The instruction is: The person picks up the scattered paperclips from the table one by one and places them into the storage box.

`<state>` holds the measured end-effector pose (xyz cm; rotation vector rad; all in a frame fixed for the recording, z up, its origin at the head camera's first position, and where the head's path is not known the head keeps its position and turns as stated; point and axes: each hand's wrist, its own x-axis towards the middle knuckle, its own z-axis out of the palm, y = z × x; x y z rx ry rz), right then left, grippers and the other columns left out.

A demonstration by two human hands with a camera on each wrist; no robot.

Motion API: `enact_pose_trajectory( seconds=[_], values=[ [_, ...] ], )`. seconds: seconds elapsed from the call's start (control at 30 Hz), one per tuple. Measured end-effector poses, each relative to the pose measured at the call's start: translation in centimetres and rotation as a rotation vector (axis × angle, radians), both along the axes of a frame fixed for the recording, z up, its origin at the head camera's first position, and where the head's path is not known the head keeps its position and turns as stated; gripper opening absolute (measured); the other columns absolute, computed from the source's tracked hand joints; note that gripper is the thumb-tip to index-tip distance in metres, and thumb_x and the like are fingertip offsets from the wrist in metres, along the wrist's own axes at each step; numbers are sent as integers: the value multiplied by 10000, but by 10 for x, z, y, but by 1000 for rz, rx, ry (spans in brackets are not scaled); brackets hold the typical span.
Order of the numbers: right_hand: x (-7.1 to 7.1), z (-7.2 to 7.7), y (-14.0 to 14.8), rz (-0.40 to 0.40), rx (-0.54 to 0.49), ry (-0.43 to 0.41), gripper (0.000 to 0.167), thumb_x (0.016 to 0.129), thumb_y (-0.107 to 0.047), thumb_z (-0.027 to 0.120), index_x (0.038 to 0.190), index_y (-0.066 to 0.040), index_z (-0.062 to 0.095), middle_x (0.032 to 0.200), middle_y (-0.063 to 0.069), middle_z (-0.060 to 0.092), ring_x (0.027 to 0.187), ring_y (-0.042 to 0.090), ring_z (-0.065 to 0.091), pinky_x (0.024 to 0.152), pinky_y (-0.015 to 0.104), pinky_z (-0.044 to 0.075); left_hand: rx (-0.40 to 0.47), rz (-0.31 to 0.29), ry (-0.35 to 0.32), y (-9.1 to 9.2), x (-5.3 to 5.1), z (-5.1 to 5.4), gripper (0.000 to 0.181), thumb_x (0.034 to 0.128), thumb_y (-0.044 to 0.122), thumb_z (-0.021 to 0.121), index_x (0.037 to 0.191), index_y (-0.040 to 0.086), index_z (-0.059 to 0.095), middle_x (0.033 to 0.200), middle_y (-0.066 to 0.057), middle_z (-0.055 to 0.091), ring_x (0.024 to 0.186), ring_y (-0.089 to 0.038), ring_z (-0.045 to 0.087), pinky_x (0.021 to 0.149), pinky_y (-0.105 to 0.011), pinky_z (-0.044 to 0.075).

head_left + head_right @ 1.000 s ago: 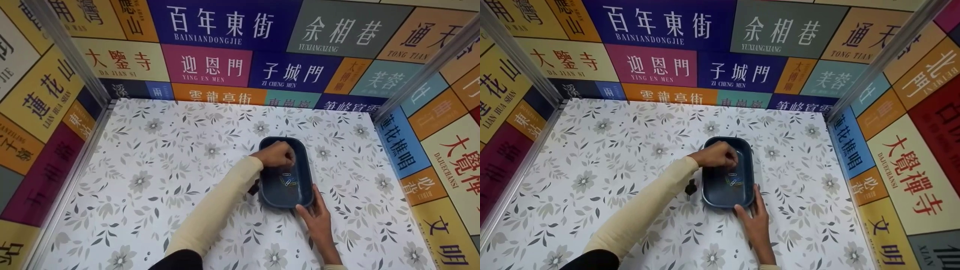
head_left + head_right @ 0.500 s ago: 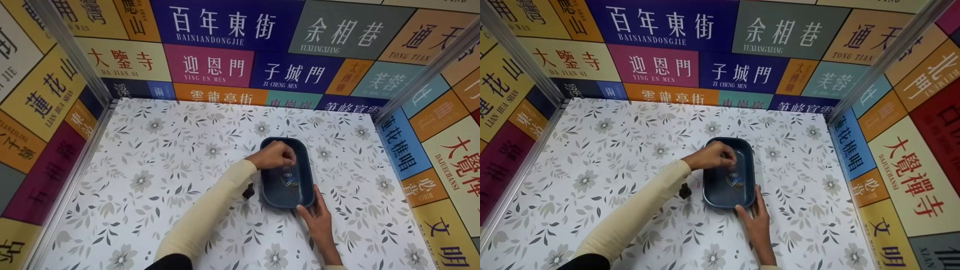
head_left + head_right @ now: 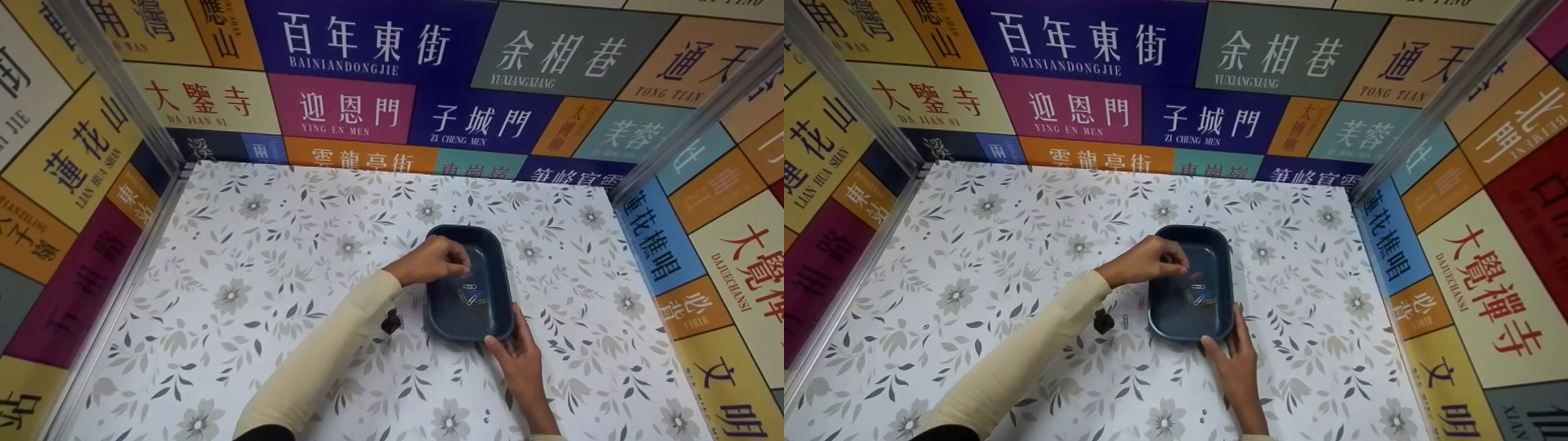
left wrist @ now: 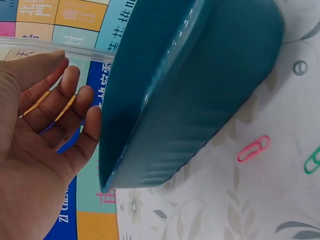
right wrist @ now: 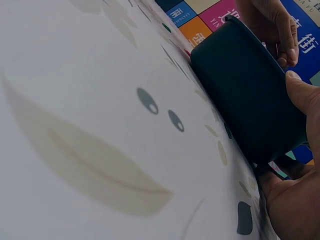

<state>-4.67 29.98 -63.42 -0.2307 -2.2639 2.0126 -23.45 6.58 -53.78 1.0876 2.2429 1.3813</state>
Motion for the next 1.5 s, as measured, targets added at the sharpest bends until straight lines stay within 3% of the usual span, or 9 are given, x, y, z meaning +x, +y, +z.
enact_pose_trajectory(
  seconds=[0.43, 0.67, 0.9, 1.2, 1.5],
  values=[
    [1, 2, 1, 6, 31, -18, 899, 1037, -49, 768, 1760, -106, 236, 1816, 96, 230, 1655, 346, 255, 1170, 127, 359, 47, 55, -5, -20, 13, -1, 119, 1040, 96, 776, 1106, 14, 834, 1072, -90, 808, 908, -213, 719, 758, -216, 527],
    [1, 5, 1, 8, 46, -31, 896, 1043, -71, 768, 1761, -108, 232, 1814, 78, 234, 1663, 316, 244, 1175, 121, 347, 86, 82, -32, -30, 19, -7, 77, 1020, 84, 797, 1067, 37, 836, 1036, -69, 811, 885, -119, 690, 786, -254, 552],
    [1, 4, 1, 4, 35, -34, 900, 1042, -73, 770, 1761, -111, 231, 1815, 73, 233, 1659, 314, 253, 1182, 130, 347, 80, 118, -40, -44, 28, -20, 60, 1018, 83, 796, 1042, 43, 833, 988, -54, 793, 896, -135, 687, 814, -261, 544],
    [1, 3, 2, -7, 64, -22, 897, 1035, -80, 782, 1759, -124, 254, 1809, 77, 250, 1654, 322, 264, 1177, 124, 345, 99, 156, -80, -64, 34, -38, 56, 1006, 86, 801, 1018, 41, 832, 955, -5, 771, 873, -49, 657, 817, -295, 557],
    [0, 1, 0, 15, 5, -1, 903, 1039, -35, 758, 1759, -84, 216, 1805, 127, 250, 1645, 365, 275, 1174, 142, 372, 109, 162, -112, -75, 40, -53, 66, 1017, 57, 782, 1046, 25, 832, 992, -73, 787, 896, -124, 692, 860, -401, 598]
  ],
)
